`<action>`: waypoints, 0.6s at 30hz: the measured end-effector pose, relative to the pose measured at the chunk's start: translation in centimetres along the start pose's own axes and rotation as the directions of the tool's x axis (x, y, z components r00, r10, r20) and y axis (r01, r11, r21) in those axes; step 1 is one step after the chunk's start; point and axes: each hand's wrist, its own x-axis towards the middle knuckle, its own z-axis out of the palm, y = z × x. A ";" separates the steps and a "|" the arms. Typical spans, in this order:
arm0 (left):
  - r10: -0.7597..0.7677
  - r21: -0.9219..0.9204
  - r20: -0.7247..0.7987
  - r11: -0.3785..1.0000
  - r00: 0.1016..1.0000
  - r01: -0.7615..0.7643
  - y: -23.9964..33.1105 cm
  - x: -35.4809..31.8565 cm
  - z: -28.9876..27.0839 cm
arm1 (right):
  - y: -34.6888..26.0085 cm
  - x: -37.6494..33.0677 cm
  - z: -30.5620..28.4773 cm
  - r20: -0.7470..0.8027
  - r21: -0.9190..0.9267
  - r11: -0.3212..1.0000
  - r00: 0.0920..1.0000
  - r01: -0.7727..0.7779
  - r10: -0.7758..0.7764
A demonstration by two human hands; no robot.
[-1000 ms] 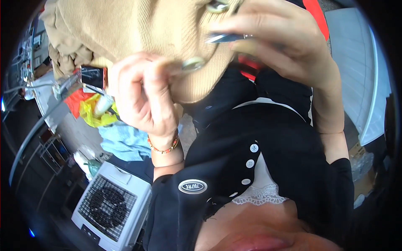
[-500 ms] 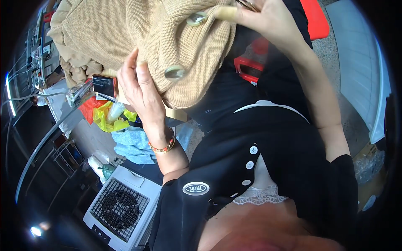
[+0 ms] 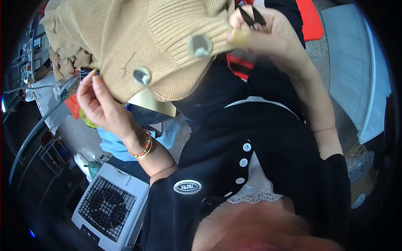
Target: The person takes a knit garment from the table and trims loose threads around the buttons using thread snips by hand.
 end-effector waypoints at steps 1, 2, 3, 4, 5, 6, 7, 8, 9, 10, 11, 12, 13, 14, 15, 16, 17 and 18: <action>-0.009 -0.031 -0.010 0.999 1.000 0.008 -0.1 0.1 -0.5 | 0.0 -0.6 0.9 0.021 0.143 0.986 0.997 -0.081 0.079; 0.020 0.032 -0.020 0.999 1.000 -0.019 -0.1 0.0 -0.5 | 0.9 -0.9 1.0 0.061 0.157 0.982 0.994 -0.103 0.095; 0.050 0.096 -0.026 0.994 0.998 -0.047 -0.4 -0.1 -0.3 | 1.2 -0.9 1.3 0.072 0.160 0.980 0.992 -0.114 0.104; 0.047 0.179 0.019 0.983 0.999 -0.050 -1.0 -0.1 -0.1 | 1.5 -0.8 1.6 0.036 0.134 0.983 0.992 -0.126 0.122; -0.052 0.204 0.055 0.978 0.997 0.039 -1.3 -0.4 0.1 | 1.8 -0.8 1.9 -0.001 0.108 0.985 0.991 -0.137 0.137; -0.049 0.286 0.092 0.958 0.995 0.021 -1.2 -0.6 0.1 | 2.5 -0.9 1.6 -0.013 0.090 0.990 0.994 -0.108 0.110; 0.067 0.373 0.098 0.922 0.993 -0.099 -1.1 -0.7 0.2 | 2.5 -1.0 1.3 -0.013 0.094 0.989 0.993 -0.113 0.115; 0.182 0.454 0.117 0.865 0.976 -0.216 -0.7 -0.8 0.4 | 2.2 -1.1 1.0 -0.007 0.029 0.989 0.989 -0.146 0.146; 0.210 0.437 0.085 0.871 0.974 -0.226 0.2 -1.0 0.7 | 2.1 -1.1 0.9 -0.004 -0.037 0.984 0.984 -0.177 0.177; 0.268 0.396 0.104 0.872 0.958 -0.287 1.2 -1.4 1.2 | 2.2 -1.1 0.8 -0.003 -0.035 0.988 0.988 -0.152 0.152; 0.329 0.352 0.121 0.868 0.937 -0.350 2.0 -1.8 1.5 | 2.3 -1.1 0.9 -0.005 -0.034 0.988 0.988 -0.152 0.152; 0.380 0.280 0.210 0.859 0.901 -0.428 2.4 -2.2 1.6 | 2.3 -1.1 1.0 -0.011 -0.024 0.989 0.989 -0.146 0.146; 0.386 0.221 0.249 0.870 0.888 -0.440 3.3 -2.8 2.4 | 2.3 -1.0 1.2 -0.012 -0.014 0.990 0.990 -0.139 0.139; 0.359 0.150 0.323 0.894 0.875 -0.422 3.7 -3.1 2.8 | 2.4 -1.0 1.2 -0.012 -0.013 0.990 0.990 -0.139 0.139; 0.315 0.201 0.405 0.885 0.859 -0.419 4.3 -3.3 3.1 | 2.5 -1.0 1.2 -0.001 0.003 0.989 0.989 -0.147 0.147; 0.270 0.154 0.416 0.920 0.868 -0.360 4.3 -3.5 3.9 | 2.4 -1.1 1.2 0.008 0.019 0.988 0.988 -0.153 0.153; 0.250 0.183 0.437 0.916 0.864 -0.358 4.6 -3.6 4.3 | 2.4 -1.2 1.2 0.006 0.019 0.988 0.989 -0.150 0.150; 0.269 0.193 0.444 0.903 0.855 -0.384 4.7 -3.7 4.4 | 2.5 -1.4 1.4 -0.012 0.019 0.990 0.990 -0.138 0.138</action>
